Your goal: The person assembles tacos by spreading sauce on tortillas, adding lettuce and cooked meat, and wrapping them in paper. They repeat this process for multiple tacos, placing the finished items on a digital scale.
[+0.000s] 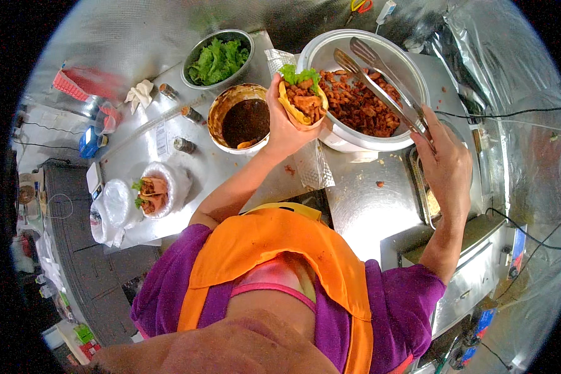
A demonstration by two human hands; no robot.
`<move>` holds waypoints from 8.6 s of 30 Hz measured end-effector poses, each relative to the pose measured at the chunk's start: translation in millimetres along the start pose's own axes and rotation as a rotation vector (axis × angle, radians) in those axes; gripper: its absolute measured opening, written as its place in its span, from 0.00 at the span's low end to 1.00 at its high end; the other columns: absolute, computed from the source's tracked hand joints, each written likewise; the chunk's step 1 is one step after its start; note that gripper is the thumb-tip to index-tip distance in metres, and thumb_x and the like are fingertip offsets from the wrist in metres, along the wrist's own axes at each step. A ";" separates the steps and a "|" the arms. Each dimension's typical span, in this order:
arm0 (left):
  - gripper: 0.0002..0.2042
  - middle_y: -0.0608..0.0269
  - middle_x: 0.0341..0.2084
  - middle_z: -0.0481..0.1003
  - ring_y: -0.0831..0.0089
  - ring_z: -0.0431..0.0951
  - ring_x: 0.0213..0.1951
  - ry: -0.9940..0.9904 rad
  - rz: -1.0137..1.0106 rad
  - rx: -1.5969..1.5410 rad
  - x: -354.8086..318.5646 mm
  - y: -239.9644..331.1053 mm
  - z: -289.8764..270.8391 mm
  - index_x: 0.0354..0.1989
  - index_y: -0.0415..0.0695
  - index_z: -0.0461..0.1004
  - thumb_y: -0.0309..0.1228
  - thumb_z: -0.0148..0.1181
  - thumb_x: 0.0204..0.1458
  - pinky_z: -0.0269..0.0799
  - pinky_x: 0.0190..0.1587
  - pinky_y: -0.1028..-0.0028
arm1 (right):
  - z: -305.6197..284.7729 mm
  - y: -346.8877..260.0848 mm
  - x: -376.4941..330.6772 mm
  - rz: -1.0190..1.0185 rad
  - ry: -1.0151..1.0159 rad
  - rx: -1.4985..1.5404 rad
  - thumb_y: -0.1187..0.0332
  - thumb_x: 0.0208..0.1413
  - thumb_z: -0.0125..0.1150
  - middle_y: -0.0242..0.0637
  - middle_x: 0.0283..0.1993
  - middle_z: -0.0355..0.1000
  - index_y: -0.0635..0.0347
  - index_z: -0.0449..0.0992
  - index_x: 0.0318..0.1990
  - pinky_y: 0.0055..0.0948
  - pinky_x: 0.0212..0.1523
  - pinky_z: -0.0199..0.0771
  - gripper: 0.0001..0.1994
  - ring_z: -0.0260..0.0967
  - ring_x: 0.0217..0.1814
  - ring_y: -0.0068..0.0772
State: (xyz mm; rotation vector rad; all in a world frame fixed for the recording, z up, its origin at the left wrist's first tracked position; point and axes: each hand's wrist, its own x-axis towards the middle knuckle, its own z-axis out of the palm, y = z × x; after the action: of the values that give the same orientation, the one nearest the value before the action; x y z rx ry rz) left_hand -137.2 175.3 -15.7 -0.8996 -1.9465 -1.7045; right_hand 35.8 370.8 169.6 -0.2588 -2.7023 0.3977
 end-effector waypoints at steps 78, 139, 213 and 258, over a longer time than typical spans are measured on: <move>0.64 0.51 0.66 0.51 0.62 0.58 0.67 -0.048 -0.259 -0.452 -21.7 14.7 -19.9 0.71 0.41 0.32 0.29 0.80 0.31 0.58 0.67 0.63 | 5.6 10.3 8.5 0.045 -0.085 0.075 0.68 0.52 0.67 0.46 0.37 0.78 0.55 0.75 0.57 0.35 0.36 0.75 0.23 0.77 0.36 0.46; 0.16 0.42 0.47 0.72 0.46 0.75 0.48 -0.606 -0.621 0.232 -186.3 -30.1 -542.9 0.53 0.36 0.71 0.32 0.52 0.60 0.71 0.50 0.59 | 383.4 -467.9 -70.5 -0.638 -0.570 0.171 0.63 0.53 0.63 0.36 0.48 0.75 0.53 0.68 0.57 0.40 0.46 0.75 0.23 0.71 0.51 0.44; 0.18 0.76 0.15 0.61 0.86 0.57 0.21 0.508 -1.447 -0.028 -300.6 53.8 -455.0 0.17 0.48 0.62 0.32 0.54 0.61 0.52 0.24 0.80 | 511.2 -330.2 -0.7 -0.016 -0.403 0.719 0.69 0.45 0.73 0.42 0.54 0.71 0.58 0.69 0.58 0.34 0.57 0.69 0.30 0.70 0.56 0.42; 0.41 0.60 0.67 0.53 0.69 0.57 0.68 0.185 -0.970 -1.424 -156.4 -28.5 -408.0 0.73 0.43 0.40 0.16 0.50 0.48 0.57 0.67 0.69 | 333.6 -449.2 -15.6 -0.709 -0.208 0.298 0.68 0.49 0.68 0.45 0.51 0.74 0.61 0.74 0.53 0.42 0.51 0.71 0.22 0.71 0.50 0.50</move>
State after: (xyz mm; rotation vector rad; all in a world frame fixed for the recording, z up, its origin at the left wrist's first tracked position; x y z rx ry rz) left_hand -91.9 -257.0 -69.0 0.0510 -0.7316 -3.6264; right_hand -141.2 -135.6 9.7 0.8381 -2.6508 0.6102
